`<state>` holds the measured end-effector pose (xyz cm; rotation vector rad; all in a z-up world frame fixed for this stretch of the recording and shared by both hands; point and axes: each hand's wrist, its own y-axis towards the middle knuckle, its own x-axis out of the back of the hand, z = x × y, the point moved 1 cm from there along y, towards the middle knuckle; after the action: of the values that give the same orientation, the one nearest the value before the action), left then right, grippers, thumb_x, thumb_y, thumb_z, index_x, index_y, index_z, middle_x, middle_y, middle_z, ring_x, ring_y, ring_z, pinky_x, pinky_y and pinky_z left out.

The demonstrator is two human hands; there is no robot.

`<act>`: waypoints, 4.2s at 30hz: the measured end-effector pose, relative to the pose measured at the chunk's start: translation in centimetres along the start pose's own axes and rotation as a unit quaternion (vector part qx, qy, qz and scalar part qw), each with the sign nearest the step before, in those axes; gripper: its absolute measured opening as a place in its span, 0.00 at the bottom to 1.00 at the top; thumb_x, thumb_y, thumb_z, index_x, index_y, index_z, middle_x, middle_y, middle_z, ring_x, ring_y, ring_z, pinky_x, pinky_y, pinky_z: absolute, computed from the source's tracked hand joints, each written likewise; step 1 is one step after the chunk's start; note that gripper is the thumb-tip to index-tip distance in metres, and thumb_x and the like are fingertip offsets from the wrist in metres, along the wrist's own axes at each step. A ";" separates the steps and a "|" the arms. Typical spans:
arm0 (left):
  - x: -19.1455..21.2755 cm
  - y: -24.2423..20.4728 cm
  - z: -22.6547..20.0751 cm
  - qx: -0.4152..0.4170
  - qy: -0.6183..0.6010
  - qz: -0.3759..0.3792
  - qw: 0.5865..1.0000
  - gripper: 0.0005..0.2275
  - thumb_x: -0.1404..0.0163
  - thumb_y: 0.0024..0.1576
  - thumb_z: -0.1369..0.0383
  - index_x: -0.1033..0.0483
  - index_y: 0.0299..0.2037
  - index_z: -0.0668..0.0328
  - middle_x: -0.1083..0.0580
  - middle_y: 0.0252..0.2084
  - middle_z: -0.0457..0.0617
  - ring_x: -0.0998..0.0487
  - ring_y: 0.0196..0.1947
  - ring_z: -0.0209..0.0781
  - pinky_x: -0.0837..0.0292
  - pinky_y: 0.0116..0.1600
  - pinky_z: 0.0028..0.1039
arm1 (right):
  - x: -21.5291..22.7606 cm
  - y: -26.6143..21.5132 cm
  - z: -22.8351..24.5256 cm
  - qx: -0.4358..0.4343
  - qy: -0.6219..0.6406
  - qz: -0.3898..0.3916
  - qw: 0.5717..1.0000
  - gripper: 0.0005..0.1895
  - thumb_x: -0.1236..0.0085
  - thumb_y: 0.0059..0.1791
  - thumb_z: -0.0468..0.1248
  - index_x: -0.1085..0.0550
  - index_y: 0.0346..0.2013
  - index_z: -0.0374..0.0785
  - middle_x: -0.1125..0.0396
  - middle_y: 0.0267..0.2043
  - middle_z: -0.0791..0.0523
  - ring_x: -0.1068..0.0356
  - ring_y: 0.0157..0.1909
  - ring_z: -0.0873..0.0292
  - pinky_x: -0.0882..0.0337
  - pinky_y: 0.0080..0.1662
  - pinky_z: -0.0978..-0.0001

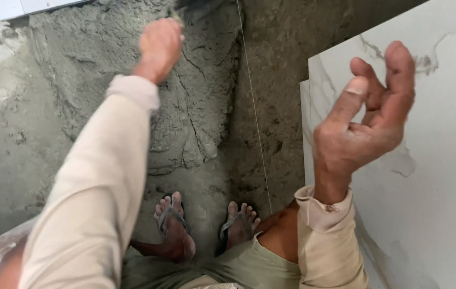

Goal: Spreading and leveling wet mortar on a floor using a hand trowel to prepare for tile installation.

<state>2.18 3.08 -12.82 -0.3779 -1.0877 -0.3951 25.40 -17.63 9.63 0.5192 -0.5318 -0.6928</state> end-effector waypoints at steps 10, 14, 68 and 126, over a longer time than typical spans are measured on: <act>6.8 -2.8 0.8 0.097 -0.118 0.194 0.969 0.12 0.68 0.60 0.67 0.34 0.30 0.63 0.46 0.13 0.40 0.51 0.09 0.27 0.55 0.08 0.17 | -0.9 0.6 -0.3 -0.047 -0.056 0.002 0.997 0.15 0.62 0.50 0.28 0.43 0.52 0.37 0.43 0.53 0.55 0.29 0.44 0.53 0.31 0.49 0.68; 10.7 -4.2 2.3 0.151 -0.310 0.151 0.926 0.17 0.57 0.58 0.67 0.45 0.17 0.58 0.45 0.15 0.42 0.47 0.14 0.35 0.51 0.16 0.23 | -0.7 0.6 -0.9 -0.052 -0.056 0.000 0.997 0.15 0.62 0.51 0.27 0.43 0.52 0.36 0.43 0.53 0.53 0.29 0.44 0.52 0.29 0.50 0.67; 7.5 -11.2 11.0 0.452 -0.593 0.227 0.626 0.18 0.66 0.55 0.64 0.38 0.14 0.65 0.37 0.11 0.50 0.41 0.08 0.35 0.47 0.12 0.21 | -4.0 0.3 0.2 0.060 -0.011 0.067 0.996 0.14 0.65 0.48 0.21 0.43 0.49 0.29 0.47 0.46 0.44 0.43 0.34 0.51 0.31 0.48 0.56; -5.5 -22.0 18.5 0.434 -0.399 0.140 0.795 0.09 0.60 0.57 0.65 0.35 0.37 0.65 0.36 0.25 0.50 0.36 0.19 0.39 0.35 0.23 0.27 | -9.9 -0.8 2.0 0.027 0.046 0.137 0.989 0.13 0.68 0.47 0.19 0.45 0.47 0.23 0.50 0.45 0.45 0.45 0.43 0.47 0.35 0.47 0.60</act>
<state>-25.07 -6.42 -7.86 0.1638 -1.8672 0.6147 17.37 -11.71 7.91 0.5144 -0.5236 -0.3908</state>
